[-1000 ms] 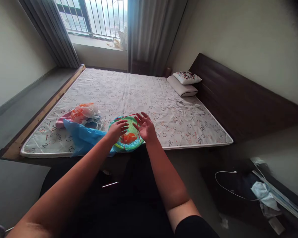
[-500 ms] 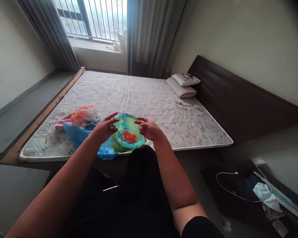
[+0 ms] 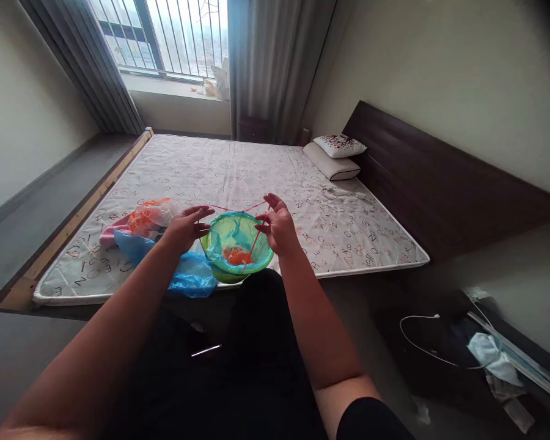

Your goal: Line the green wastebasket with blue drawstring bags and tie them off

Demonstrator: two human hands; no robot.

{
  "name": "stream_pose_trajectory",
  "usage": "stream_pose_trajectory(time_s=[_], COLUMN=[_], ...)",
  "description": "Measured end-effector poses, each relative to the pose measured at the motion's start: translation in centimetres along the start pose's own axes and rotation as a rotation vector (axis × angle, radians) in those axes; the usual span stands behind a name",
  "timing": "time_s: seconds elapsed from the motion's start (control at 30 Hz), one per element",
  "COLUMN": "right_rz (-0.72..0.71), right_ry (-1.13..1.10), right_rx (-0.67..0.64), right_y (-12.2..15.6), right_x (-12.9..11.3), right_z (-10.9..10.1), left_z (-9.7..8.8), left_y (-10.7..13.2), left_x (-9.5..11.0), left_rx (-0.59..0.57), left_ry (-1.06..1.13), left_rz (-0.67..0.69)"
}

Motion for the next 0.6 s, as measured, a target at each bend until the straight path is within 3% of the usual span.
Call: stream_pose_trajectory(time_s=[0.13,0.2,0.37,0.43,0.53,0.6], right_rz=[0.087,0.057,0.132,0.064,-0.125,-0.12], right_ry=[-0.027,-0.086,-0.158,-0.272,-0.435,-0.459], right_rx=[-0.102,-0.128,-0.095,-0.111,0.006,0.115], right_y=[0.1,0.2,-0.3,-0.5,-0.4,-0.2], right_x=[0.2,-0.5,0.4,0.4,0.9,3.5], right_z=[1.2,1.4,1.2,1.1,-0.8,-2.2], left_z=[-1.1,-1.4,-0.9,-0.5,0.2,0.2], left_y=[-1.2,-1.6,-1.1,-0.7,0.0,0.6], left_x=[-1.4,-2.1,-3.7,-4.0,-4.2,-4.7], left_rx=[0.029,0.023,-0.069,-0.1,-0.167,-0.16], left_ry=[0.09,0.107,0.027,0.057,0.145,0.197], left_rz=[-0.097,-0.132,-0.202,-0.187,-0.118,-0.071])
Point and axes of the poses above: each hand's wrist, its own y-axis away from the middle knuckle, its own z-axis out of the palm, x = y × z, the point moved 10 cm from there along -y, towards the middle knuckle, and after that the axes turned 10 degrees about z, right-handed, at the moved point
